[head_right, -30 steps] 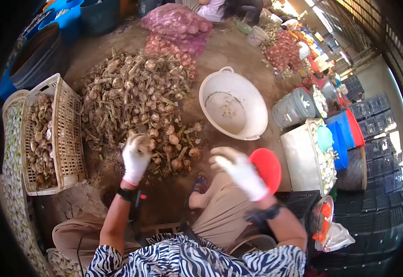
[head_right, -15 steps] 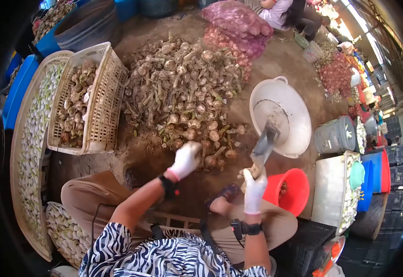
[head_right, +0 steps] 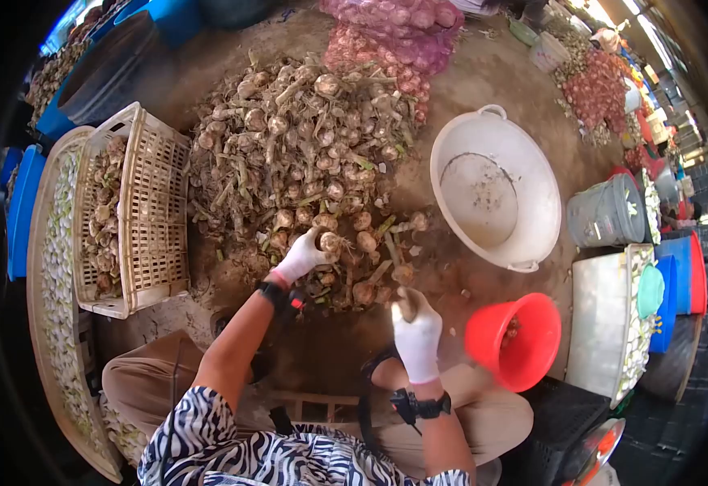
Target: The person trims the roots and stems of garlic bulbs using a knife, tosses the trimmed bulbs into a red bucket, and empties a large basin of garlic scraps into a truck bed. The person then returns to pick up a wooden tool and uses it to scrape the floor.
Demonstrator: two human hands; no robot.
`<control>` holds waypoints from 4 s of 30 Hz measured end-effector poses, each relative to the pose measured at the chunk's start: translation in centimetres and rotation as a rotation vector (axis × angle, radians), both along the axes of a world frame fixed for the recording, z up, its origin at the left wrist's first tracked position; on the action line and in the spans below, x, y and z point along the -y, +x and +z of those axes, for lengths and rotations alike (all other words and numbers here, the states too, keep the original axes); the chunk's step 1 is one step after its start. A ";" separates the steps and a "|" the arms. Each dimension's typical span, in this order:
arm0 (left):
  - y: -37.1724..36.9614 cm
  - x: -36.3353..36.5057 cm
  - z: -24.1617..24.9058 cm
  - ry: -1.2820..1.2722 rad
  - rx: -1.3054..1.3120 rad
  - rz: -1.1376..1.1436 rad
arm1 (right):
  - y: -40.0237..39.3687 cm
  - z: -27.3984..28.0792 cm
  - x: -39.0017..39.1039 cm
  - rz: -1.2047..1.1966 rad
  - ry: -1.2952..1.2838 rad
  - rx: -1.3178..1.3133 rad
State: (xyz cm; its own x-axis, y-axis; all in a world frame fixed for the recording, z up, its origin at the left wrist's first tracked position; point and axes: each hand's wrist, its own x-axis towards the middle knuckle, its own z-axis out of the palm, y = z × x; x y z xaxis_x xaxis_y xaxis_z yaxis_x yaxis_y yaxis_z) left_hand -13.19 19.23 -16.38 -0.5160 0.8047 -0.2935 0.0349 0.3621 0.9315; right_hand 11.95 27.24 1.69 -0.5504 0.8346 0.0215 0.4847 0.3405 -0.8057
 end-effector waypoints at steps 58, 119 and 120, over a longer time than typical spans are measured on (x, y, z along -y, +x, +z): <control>9.9 19.4 17.3 0.680 0.791 0.384 | 0.8 1.8 11.3 0.342 -0.215 -0.085; 11.9 15.0 22.4 0.128 -0.195 0.033 | 1.4 -1.5 4.2 0.331 0.419 0.245; 11.6 14.6 22.0 0.068 -0.233 0.044 | 1.2 -0.1 5.5 0.392 0.416 0.137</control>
